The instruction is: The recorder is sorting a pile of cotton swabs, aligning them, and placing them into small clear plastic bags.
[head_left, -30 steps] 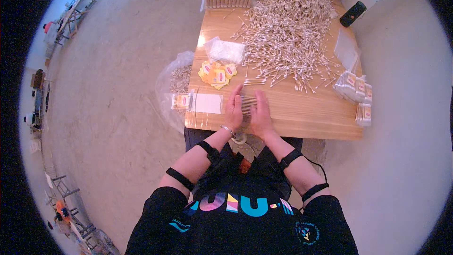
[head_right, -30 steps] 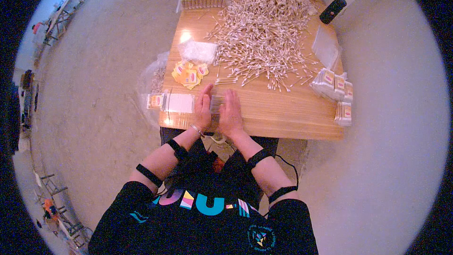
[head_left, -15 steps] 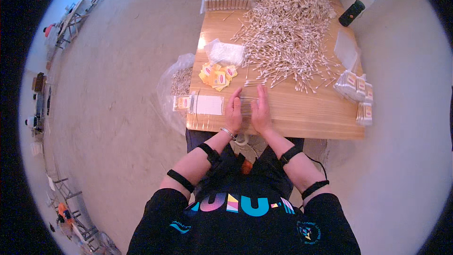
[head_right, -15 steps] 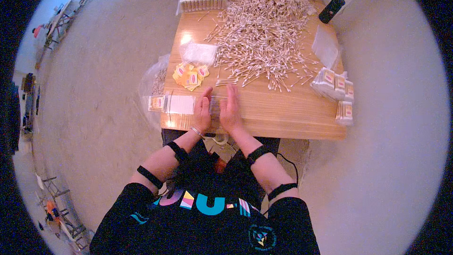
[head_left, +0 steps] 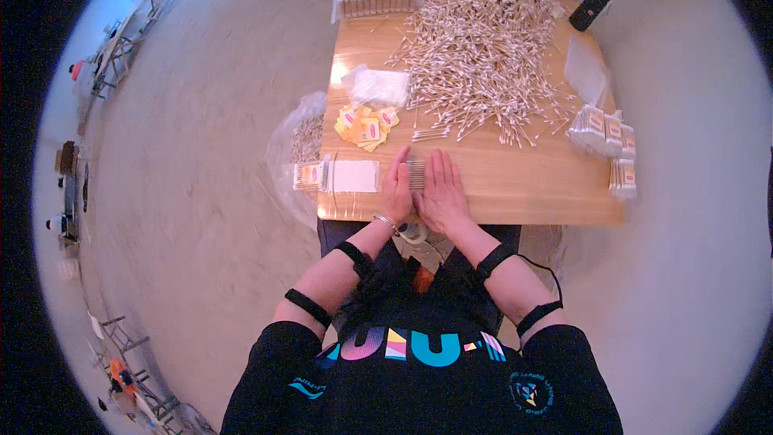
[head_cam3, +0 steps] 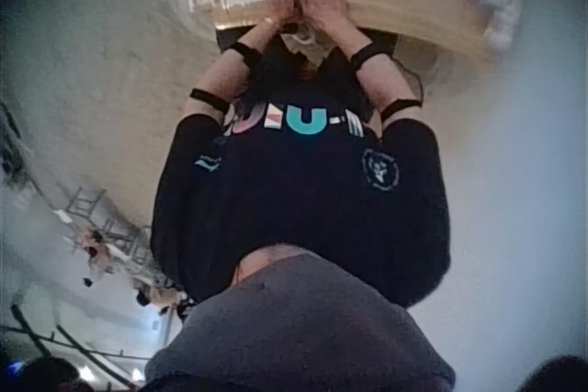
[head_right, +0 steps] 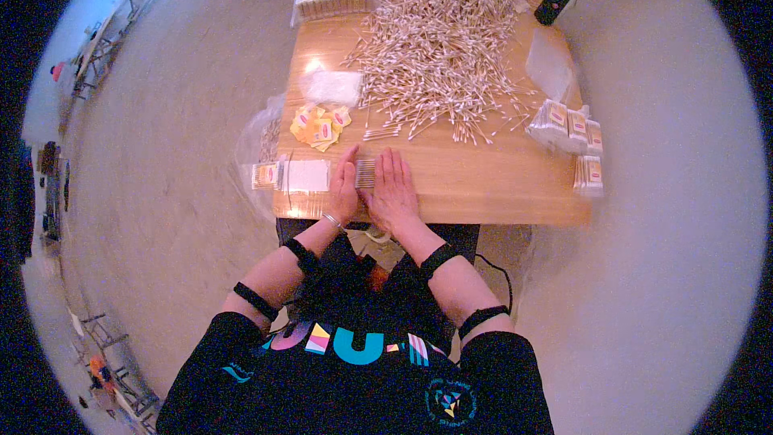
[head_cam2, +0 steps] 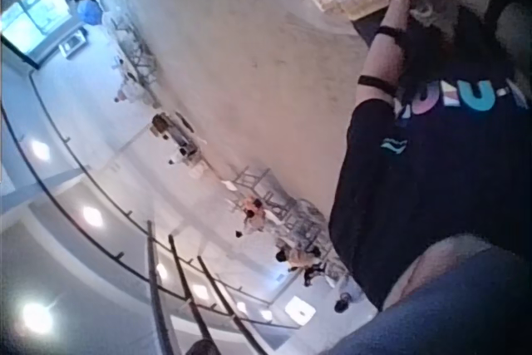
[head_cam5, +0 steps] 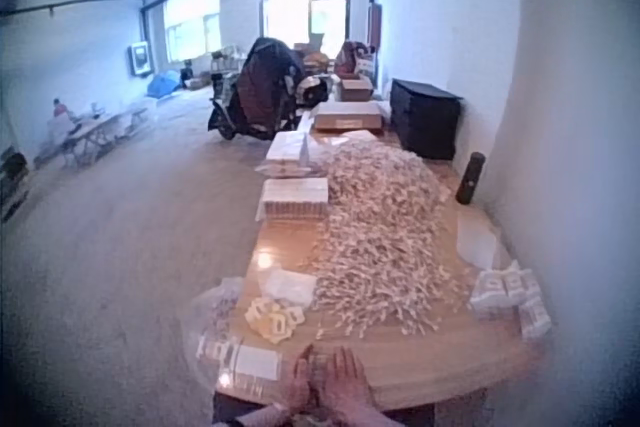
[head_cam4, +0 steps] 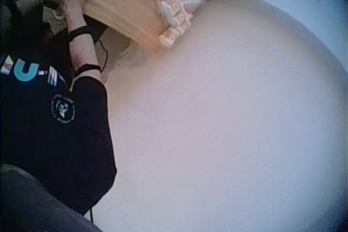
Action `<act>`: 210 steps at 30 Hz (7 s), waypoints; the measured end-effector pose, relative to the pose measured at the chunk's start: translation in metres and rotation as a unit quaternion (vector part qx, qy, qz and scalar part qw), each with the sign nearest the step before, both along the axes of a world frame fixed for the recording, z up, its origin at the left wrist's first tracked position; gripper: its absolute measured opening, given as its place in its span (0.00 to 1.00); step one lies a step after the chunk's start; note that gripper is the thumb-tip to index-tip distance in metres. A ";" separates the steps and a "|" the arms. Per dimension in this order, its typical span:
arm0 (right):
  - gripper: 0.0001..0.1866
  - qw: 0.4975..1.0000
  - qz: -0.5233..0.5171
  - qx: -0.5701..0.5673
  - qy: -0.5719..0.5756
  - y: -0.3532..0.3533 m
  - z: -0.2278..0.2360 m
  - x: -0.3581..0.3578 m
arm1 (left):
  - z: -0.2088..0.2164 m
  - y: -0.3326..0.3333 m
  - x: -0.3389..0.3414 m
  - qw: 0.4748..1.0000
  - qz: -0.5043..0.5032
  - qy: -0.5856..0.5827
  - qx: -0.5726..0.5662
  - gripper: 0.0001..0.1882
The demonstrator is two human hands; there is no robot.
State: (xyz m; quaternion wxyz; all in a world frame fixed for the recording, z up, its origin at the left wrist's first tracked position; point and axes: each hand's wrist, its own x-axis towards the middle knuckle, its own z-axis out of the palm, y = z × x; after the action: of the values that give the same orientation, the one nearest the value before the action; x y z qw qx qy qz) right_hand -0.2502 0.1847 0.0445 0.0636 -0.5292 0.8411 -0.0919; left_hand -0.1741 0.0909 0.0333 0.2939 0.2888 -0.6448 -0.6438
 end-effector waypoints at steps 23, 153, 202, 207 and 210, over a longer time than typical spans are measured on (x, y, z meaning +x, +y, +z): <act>0.45 0.997 0.032 0.073 -0.010 -0.023 0.011 0.013 | -0.010 -0.030 0.018 0.998 -0.008 -0.029 -0.061 0.23; 0.38 0.994 0.004 0.106 -0.008 -0.053 0.013 0.055 | 0.002 -0.045 0.041 0.998 0.036 0.002 0.048 0.22; 0.45 0.996 0.024 -0.053 -0.066 -0.117 0.004 0.122 | -0.017 -0.158 0.145 0.985 0.064 -0.086 0.136 0.21; 0.45 0.996 0.012 -0.054 -0.066 -0.127 0.006 0.130 | -0.013 -0.158 0.143 0.986 0.055 -0.070 0.138 0.20; 0.44 0.995 0.022 -0.057 -0.075 -0.131 0.009 0.137 | -0.020 -0.159 0.147 0.988 0.065 -0.059 0.130 0.20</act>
State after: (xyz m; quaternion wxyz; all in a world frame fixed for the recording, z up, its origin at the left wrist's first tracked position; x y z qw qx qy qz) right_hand -0.1136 0.0539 0.0538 0.0982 -0.5420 0.8155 -0.1779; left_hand -0.0276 -0.0679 0.0133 0.2560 0.4033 -0.5519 -0.6835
